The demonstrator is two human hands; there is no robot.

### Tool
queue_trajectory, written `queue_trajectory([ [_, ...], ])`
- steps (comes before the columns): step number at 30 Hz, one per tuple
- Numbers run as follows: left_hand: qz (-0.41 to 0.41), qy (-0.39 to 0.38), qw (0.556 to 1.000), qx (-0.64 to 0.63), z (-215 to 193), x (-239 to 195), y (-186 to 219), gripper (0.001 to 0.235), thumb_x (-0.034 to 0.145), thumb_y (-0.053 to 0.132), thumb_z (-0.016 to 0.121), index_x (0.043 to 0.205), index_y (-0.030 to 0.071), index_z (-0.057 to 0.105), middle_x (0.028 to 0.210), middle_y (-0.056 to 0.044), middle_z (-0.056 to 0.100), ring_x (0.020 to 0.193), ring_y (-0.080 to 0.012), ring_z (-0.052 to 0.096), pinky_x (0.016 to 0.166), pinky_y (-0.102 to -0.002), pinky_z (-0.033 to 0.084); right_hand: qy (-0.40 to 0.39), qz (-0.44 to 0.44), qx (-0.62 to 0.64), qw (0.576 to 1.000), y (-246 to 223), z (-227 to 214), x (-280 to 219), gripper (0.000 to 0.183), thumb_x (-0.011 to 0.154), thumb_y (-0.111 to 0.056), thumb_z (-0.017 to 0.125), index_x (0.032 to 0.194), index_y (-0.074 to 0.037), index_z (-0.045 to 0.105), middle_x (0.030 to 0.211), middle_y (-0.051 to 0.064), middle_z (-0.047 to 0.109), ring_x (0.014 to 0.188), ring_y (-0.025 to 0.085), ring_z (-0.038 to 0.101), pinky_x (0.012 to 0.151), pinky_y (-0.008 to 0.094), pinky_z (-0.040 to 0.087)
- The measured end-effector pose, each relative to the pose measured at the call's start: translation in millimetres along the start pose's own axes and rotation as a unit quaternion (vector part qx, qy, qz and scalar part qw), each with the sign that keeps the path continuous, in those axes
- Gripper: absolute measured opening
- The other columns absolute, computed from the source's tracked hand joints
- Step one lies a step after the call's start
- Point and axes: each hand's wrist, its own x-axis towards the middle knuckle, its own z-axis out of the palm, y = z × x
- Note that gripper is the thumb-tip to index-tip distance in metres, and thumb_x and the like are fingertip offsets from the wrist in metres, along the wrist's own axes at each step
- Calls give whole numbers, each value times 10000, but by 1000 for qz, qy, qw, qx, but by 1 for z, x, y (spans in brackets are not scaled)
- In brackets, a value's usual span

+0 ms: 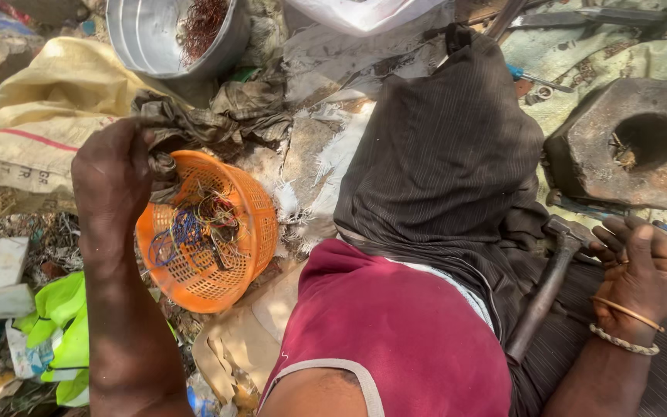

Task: The person uses a hammer and a chisel to break apart a small metal component on a stone anvil. They then use pliers to separate the resulting pieces and place them into a nearby bag.

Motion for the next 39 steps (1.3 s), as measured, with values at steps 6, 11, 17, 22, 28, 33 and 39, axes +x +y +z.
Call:
queue_trajectory([
  [6, 100, 57, 993, 15, 31, -27, 39, 384, 883, 161, 760, 1241, 31, 711, 1126, -170, 735, 1018, -361, 701, 974, -509, 529, 15, -40, 46, 998, -42, -2, 3, 239, 1211, -222, 610, 1286, 4, 587, 1200, 168, 683, 1087, 267, 710, 957, 367, 627],
  [11, 212, -252, 895, -301, 97, 14, 200, 269, 971, 307, 696, 1060, 66, 776, 1034, -104, 785, 844, -276, 724, 732, -421, 564, 140, -75, 136, 978, -60, -47, 19, 125, 1047, -33, 720, 1162, 0, 684, 1094, 152, 742, 991, 264, 753, 827, 367, 635],
  [17, 143, -537, 755, -350, 134, 23, 327, 369, 991, 366, 619, 1027, 46, 798, 821, -111, 809, 690, -193, 741, 593, -335, 554, 269, -65, -66, 959, -67, -120, 67, 171, 937, -53, 734, 1103, -24, 705, 1021, 85, 765, 867, 136, 742, 718, 243, 622],
  [22, 51, -523, 741, -417, 170, 34, 331, 373, 988, 330, 621, 1111, 0, 745, 780, -148, 781, 543, -188, 695, 419, -328, 484, 307, -32, -421, 853, -16, -172, 135, 276, 891, -218, 825, 1095, -42, 767, 1026, 103, 790, 885, 200, 753, 797, 336, 596],
  [28, 24, -517, 718, -464, 182, 36, 332, 362, 981, 301, 618, 1110, -14, 741, 715, -156, 761, 478, -188, 665, 357, -300, 442, 293, -63, -584, 755, 33, -182, 193, 438, 868, -242, 818, 1206, 1, 683, 1110, 235, 670, 1031, 409, 632, 887, 500, 502],
  [33, 2, -570, 699, -431, 184, 50, 339, 362, 981, 299, 607, 1103, -13, 744, 695, -167, 759, 454, -190, 664, 340, -302, 441, 320, 68, -552, 767, 5, -162, 210, 355, 864, -276, 787, 1133, -52, 725, 1108, 171, 703, 1029, 344, 676, 929, 461, 525],
  [39, 14, -596, 675, -435, 178, 60, 344, 367, 976, 333, 601, 1124, 23, 729, 707, -140, 762, 457, -164, 669, 351, -281, 450, 265, -155, -482, 820, -15, -62, 143, 342, 1028, -276, 671, 1291, -58, 653, 1176, 154, 691, 971, 256, 699, 808, 367, 603],
])
